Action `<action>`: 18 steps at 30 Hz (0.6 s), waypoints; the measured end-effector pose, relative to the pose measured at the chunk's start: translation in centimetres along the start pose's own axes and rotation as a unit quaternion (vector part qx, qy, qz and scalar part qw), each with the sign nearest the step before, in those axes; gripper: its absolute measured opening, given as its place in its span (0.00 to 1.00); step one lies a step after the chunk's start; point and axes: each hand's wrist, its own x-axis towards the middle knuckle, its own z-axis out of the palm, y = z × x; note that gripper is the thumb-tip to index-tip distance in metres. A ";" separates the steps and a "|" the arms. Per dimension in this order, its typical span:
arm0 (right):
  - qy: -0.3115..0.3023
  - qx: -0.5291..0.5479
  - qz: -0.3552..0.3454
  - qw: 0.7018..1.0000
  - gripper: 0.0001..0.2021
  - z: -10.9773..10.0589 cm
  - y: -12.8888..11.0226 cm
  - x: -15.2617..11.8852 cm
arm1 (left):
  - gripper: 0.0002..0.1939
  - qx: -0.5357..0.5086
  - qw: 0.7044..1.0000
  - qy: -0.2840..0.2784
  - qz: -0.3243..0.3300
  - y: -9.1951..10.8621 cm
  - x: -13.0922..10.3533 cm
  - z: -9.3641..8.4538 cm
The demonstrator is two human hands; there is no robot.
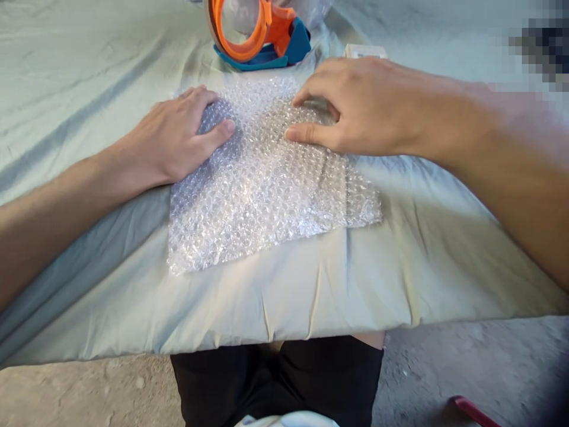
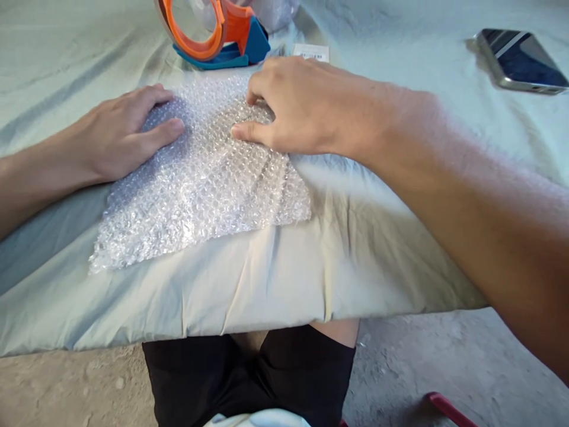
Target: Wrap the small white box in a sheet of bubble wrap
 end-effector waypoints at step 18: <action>0.021 0.021 -0.020 0.999 0.22 -0.6 -0.4 -0.1 | 0.44 -0.008 1.000 0.000 0.021 0.0 -0.2 0.1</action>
